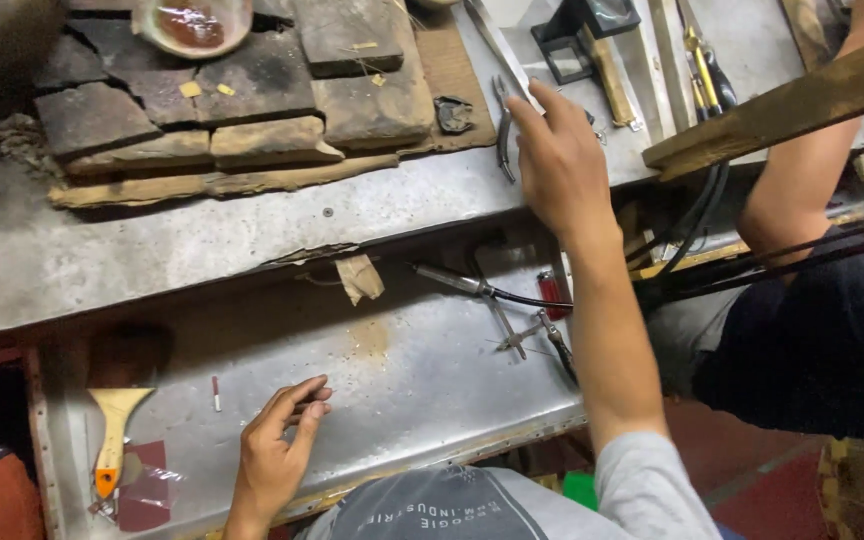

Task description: Using a rotary tool to sand a jewelry component, cleaning the workbench with a brush, and organizing small parts from a bag.

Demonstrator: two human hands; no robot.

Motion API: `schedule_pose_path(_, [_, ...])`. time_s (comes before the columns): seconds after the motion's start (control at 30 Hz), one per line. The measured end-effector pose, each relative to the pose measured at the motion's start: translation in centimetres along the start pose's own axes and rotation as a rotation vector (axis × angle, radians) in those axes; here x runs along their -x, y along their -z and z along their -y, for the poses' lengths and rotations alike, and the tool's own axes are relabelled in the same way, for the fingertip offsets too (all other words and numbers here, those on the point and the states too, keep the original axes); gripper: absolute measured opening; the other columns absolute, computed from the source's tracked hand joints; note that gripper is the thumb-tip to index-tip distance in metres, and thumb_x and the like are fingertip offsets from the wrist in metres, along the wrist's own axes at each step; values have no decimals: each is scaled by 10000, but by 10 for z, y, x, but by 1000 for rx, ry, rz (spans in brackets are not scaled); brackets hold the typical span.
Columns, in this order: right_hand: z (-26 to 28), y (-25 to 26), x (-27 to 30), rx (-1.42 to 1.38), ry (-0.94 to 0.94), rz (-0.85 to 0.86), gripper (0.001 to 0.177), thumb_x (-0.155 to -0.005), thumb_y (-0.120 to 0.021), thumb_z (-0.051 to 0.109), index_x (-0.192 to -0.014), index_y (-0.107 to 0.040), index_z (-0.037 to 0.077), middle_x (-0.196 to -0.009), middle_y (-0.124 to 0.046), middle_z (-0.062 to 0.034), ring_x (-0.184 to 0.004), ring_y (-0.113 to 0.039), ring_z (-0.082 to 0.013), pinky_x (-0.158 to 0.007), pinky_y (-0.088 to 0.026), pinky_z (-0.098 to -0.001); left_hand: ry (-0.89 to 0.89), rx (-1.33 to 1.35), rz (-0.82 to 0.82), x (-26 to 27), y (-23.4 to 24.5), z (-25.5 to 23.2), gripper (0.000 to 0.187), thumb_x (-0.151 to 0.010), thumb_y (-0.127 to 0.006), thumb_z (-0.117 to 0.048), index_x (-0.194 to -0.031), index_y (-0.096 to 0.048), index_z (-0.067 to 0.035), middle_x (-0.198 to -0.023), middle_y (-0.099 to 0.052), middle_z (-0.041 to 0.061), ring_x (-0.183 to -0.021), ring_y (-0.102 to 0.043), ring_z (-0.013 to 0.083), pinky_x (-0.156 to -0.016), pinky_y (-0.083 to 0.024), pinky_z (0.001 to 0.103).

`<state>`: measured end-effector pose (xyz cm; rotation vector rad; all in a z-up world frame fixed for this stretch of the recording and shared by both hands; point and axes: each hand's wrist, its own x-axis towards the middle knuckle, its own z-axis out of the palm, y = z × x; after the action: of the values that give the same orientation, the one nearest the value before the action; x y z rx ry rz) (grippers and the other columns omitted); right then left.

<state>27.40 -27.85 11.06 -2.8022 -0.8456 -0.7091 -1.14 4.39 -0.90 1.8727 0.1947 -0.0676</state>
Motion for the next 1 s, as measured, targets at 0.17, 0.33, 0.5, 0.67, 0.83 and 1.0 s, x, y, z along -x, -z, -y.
schedule_pose_path(0.17, [46, 10, 102, -316, 0, -220, 99, -981, -637, -78, -1063, -690, -63, -990, -738, -194, -867, -719, -306, -797, -588, -380, 43, -56, 59, -6, -5, 2, 333, -941, -634, -177, -1255, -722, -110, -1154, -790, 28, -1004, -803, 139, -843, -649, 265])
schedule_pose_path(0.33, [15, -51, 210, -3, -208, 264, 165, -982, -715, 219, -926, -675, 70, -868, -580, -74, -764, -597, -302, -546, -490, -445, -21, -122, 118, -17, -21, -1, 317, -945, -633, -201, -1233, -736, -120, -1146, -779, -2, -1029, -781, 109, -769, -660, 241])
schedule_pose_path(0.5, [12, -85, 239, 42, -106, 308, 197, -978, -698, 299, -1031, -698, 109, -860, -531, -104, -753, -496, -317, -596, -429, -454, -143, -239, 443, -28, -56, -12, 361, -1002, -559, -228, -1334, -654, -121, -1266, -725, 37, -1111, -722, 196, -1007, -582, 376])
schedule_pose_path(0.67, [25, -37, 232, -201, -213, 466, 184, -1046, -571, 260, -1080, -614, 84, -906, -579, -105, -733, -568, -333, -681, -458, -466, -225, -220, 538, -34, -76, -28, 388, -1008, -569, -274, -1359, -628, -120, -1237, -713, 51, -942, -746, 216, -826, -585, 364])
schedule_pose_path(0.83, [43, 24, 238, -329, -138, 327, 168, -1029, -605, 180, -1116, -624, 37, -873, -622, -92, -720, -581, -281, -692, -473, -408, 217, 1, 663, -45, -99, -31, 572, -971, -594, -326, -1505, -499, -143, -1353, -703, 75, -1226, -664, 183, -1069, -517, 349])
schedule_pose_path(1.0, [70, 55, 253, -630, -273, 562, 261, -1014, -594, 283, -1151, -664, 72, -979, -761, -105, -842, -737, -309, -733, -540, -419, 523, 1028, 319, -46, -119, -31, 441, -1041, -446, -161, -1415, -520, 62, -1321, -656, 330, -959, -709, 350, -765, -645, 353])
